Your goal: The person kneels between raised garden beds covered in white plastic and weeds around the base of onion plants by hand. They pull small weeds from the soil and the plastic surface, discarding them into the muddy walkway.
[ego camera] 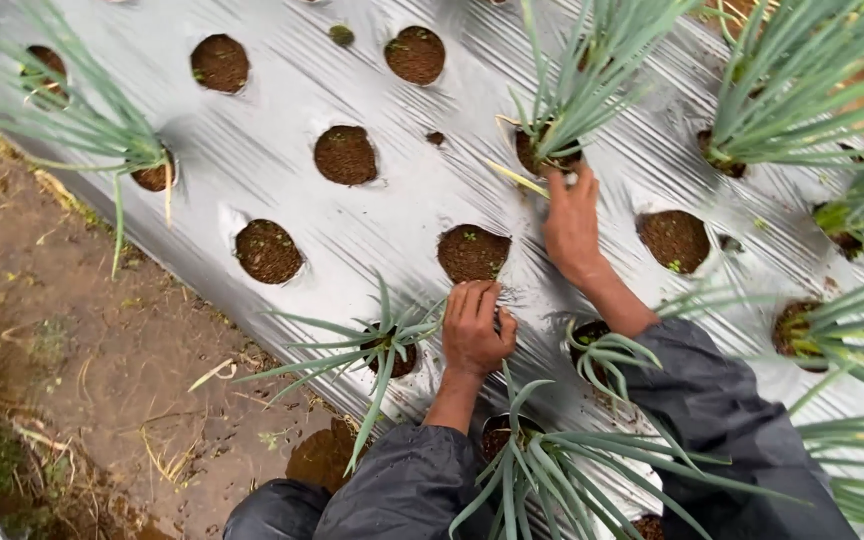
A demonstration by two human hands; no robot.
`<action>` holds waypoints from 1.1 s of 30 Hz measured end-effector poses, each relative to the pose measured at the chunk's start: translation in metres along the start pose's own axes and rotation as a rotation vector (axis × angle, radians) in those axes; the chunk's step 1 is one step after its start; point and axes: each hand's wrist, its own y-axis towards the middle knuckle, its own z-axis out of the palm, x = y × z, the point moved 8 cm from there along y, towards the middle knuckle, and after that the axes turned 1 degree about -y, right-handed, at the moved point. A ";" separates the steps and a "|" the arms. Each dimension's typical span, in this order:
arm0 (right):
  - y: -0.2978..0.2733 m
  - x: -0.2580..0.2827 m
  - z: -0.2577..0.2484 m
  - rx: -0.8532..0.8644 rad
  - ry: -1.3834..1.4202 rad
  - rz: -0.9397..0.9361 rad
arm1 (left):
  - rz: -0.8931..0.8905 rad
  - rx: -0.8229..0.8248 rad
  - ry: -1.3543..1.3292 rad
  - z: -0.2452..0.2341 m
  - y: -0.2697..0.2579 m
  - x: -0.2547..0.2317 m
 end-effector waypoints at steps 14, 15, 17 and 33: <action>-0.012 0.148 -0.175 0.374 0.161 0.036 | -0.191 0.098 -0.137 0.014 -0.028 0.019; -0.016 0.183 -0.193 0.424 0.114 0.011 | -0.320 0.261 -0.272 0.043 -0.043 0.032; -0.030 0.238 -0.196 0.417 0.013 -0.027 | -0.454 0.307 -0.384 -0.011 -0.018 0.021; -0.162 0.525 -0.009 0.808 0.294 -0.700 | -0.904 0.462 -0.036 -0.363 -0.179 0.164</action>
